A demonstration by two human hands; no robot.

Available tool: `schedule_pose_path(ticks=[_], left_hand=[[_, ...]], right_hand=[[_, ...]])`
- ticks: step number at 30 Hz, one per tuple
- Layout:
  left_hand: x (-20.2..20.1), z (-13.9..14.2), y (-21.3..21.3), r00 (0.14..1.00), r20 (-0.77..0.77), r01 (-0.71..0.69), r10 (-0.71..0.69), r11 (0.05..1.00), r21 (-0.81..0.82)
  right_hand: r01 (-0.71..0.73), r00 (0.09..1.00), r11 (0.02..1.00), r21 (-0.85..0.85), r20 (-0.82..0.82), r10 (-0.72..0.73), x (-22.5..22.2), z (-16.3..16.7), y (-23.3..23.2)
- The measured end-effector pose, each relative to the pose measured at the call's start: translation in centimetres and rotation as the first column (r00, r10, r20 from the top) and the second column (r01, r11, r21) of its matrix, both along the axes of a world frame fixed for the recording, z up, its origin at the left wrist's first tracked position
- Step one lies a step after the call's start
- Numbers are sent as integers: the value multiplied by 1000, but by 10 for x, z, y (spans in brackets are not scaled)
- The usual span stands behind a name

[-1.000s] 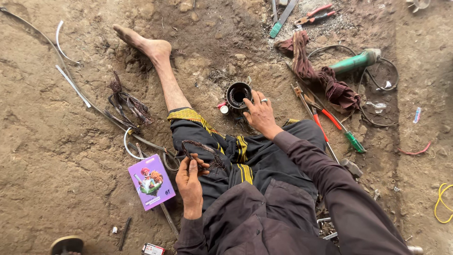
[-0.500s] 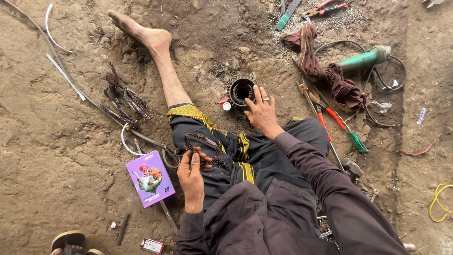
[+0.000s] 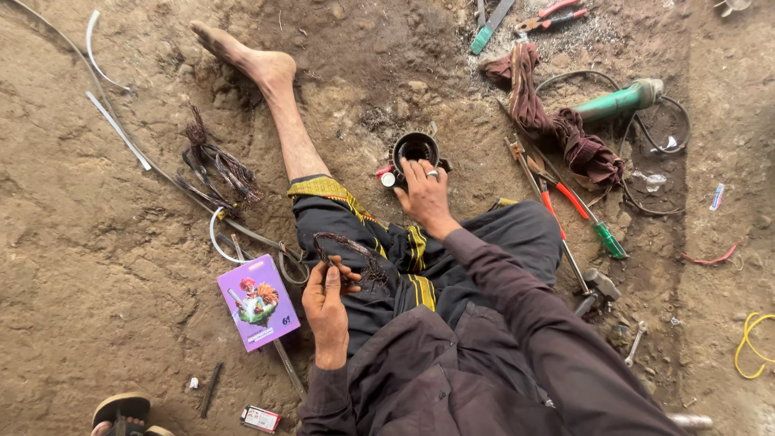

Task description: The person lies on a dirt floor dismantling an electric motor stator. They pull dark wire windings out of the stator housing by hand, then use red-handled pliers to grip, cut and strip sections of the wire, working the windings off their lap and collecting the removed wire.

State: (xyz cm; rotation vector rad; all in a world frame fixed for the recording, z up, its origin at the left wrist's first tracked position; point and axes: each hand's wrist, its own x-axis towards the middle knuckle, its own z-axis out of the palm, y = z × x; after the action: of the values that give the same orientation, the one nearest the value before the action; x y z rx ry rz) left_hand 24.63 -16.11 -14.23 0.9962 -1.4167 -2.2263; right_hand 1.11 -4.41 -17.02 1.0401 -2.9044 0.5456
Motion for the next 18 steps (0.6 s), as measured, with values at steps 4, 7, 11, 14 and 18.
schedule_pose_path(ticks=[4,7,11,14,18], left_hand=[[7,0,0,999,39,-1,1,1000,19],[6,1,-3,998,65,-22,20,999,25],[2,-1,-7,998,60,-27,26,999,24],[-3,-4,-9,999,33,-31,30,999,33],[-3,-4,-10,999,27,-19,19,1000,18]], right_hand=[[189,967,967,170,-206,-153,1,-5,-22],[190,974,960,207,-164,-158,-6,-5,-28],[150,987,970,192,23,-157,-14,-8,-26],[159,987,974,164,5,-162,-17,-10,-27],[112,973,994,3,-203,-109,-7,-8,-21]])
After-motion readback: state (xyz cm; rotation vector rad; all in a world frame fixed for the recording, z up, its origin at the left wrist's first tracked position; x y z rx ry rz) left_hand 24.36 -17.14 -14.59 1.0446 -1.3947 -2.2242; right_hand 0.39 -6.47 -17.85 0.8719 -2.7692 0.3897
